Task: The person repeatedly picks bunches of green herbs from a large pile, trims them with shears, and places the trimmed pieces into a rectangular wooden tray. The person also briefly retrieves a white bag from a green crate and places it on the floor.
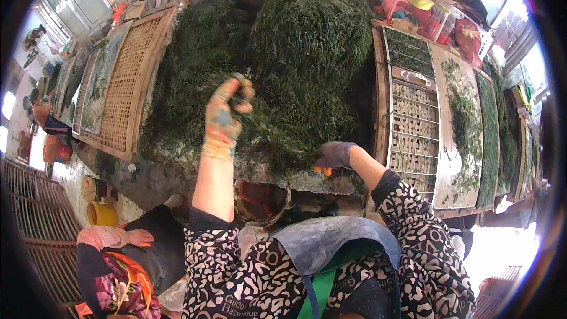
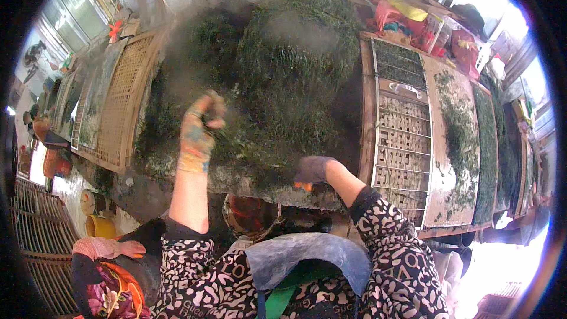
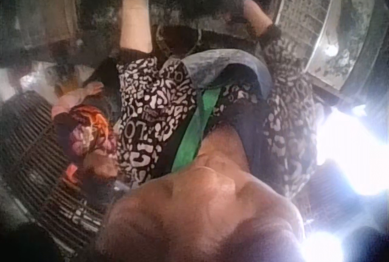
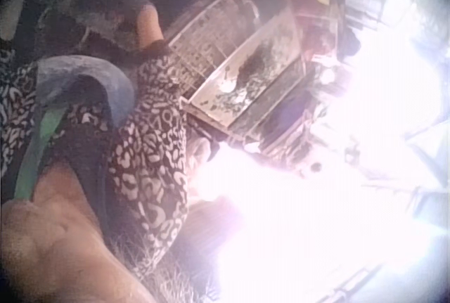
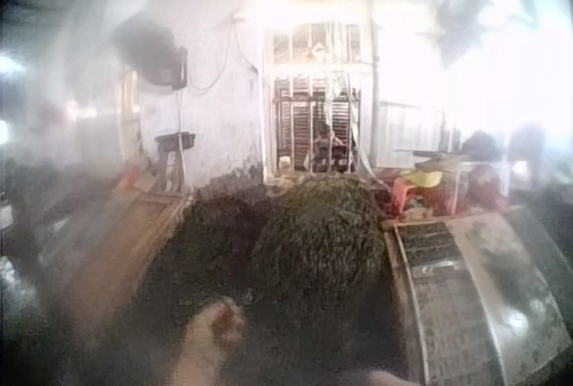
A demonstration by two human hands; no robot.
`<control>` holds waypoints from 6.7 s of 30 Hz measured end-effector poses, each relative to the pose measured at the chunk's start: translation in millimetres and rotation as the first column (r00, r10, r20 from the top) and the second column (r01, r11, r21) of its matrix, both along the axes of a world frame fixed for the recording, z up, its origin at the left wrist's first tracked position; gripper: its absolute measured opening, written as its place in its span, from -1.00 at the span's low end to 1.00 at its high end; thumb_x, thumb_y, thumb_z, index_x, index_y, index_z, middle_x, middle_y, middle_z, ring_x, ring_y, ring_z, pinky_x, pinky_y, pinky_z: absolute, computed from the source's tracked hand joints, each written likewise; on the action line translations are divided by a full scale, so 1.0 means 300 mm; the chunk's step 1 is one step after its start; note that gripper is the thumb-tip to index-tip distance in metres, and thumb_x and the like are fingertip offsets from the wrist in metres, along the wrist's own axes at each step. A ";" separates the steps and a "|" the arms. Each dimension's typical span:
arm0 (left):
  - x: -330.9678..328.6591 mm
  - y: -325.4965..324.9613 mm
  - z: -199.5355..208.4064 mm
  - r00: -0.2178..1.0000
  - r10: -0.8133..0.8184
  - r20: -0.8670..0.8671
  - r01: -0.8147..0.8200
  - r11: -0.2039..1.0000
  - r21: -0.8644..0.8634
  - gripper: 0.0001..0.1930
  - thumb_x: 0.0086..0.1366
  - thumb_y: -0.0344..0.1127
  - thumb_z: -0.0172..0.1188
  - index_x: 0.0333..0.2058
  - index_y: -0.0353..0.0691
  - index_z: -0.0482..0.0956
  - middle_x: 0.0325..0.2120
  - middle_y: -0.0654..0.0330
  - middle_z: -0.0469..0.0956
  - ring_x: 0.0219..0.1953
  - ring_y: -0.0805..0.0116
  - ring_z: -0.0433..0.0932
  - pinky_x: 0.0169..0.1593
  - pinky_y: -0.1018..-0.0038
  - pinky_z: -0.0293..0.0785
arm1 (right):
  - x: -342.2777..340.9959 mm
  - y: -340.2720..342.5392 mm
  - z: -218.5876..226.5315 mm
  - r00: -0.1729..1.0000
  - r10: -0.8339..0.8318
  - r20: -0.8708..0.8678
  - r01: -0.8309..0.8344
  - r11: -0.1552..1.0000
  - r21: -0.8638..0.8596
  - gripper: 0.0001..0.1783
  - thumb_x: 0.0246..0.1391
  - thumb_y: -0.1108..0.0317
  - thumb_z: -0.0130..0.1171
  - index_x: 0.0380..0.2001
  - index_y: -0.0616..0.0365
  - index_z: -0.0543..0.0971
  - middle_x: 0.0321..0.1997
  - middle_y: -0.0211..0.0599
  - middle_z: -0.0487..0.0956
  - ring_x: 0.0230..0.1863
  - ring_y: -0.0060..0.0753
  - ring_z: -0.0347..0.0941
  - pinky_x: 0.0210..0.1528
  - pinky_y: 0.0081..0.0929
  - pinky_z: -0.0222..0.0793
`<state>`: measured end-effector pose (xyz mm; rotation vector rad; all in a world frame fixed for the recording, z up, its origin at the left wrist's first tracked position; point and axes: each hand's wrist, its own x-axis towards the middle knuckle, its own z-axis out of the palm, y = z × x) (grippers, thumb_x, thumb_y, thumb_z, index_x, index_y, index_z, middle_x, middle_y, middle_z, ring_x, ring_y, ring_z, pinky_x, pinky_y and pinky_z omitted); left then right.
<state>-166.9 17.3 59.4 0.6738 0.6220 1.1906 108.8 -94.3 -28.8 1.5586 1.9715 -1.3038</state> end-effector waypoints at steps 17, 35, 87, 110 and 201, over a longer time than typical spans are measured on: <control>0.124 -0.395 -0.266 0.944 -0.200 -0.262 0.103 0.933 -0.344 -0.57 0.47 -0.02 0.05 -0.14 -0.36 0.59 -0.42 0.10 0.64 -0.55 0.30 0.56 -0.37 0.36 0.56 | 0.179 -0.057 -0.177 0.356 -0.783 -0.511 0.729 0.575 -0.372 -0.39 0.35 -0.17 -0.03 -0.23 0.21 0.68 -0.28 -0.30 0.75 -0.29 -0.42 0.61 -0.16 -0.25 0.52; 1.228 -0.487 0.093 0.589 -0.663 -0.461 0.751 0.660 0.012 -0.48 0.27 -0.34 0.35 0.18 -0.30 0.45 -0.30 0.17 0.65 -0.37 0.40 0.60 -0.22 0.45 0.54 | 1.364 -0.325 0.332 -0.627 -0.088 -0.774 0.742 0.236 -0.627 -0.72 0.26 0.25 0.18 -0.09 0.22 0.62 -0.25 -0.27 0.69 -0.28 -0.34 0.64 -0.16 -0.30 0.60; 1.653 -0.247 -0.343 -0.139 0.639 -0.756 0.869 0.445 0.217 -0.14 0.37 0.26 -0.02 0.37 -0.38 0.17 0.40 -0.15 0.13 0.42 -0.15 0.13 0.41 0.06 0.16 | 1.941 -0.917 0.148 -0.248 -0.501 -0.829 0.917 -0.398 -0.033 -0.64 0.22 0.53 0.17 0.09 0.18 0.56 -0.11 -0.43 0.63 -0.20 -0.55 0.55 -0.14 -0.55 0.50; 1.639 -0.271 -0.356 0.135 0.744 -0.655 0.852 0.250 0.459 -0.42 0.33 0.10 0.04 0.17 -0.14 0.51 0.25 0.15 0.41 0.36 0.16 0.26 0.44 0.02 -0.12 | 1.323 -0.086 0.155 0.919 -0.393 -0.026 0.183 0.369 0.911 -0.74 0.08 0.38 0.15 -0.16 -0.14 0.67 -0.09 -0.29 0.61 0.04 -0.10 0.54 0.02 -0.16 0.51; 1.914 -0.172 -0.391 0.686 0.029 -0.727 0.563 0.612 0.556 -0.70 0.34 -0.47 0.17 0.04 -0.13 0.58 -0.13 0.14 0.70 -0.09 0.21 0.67 0.05 0.40 0.55 | 1.514 -0.185 0.059 0.940 -0.339 -0.027 0.208 0.508 0.836 -0.77 0.10 0.14 0.27 -0.17 -0.11 0.69 -0.21 -0.27 0.61 -0.16 -0.03 0.59 -0.14 -0.16 0.52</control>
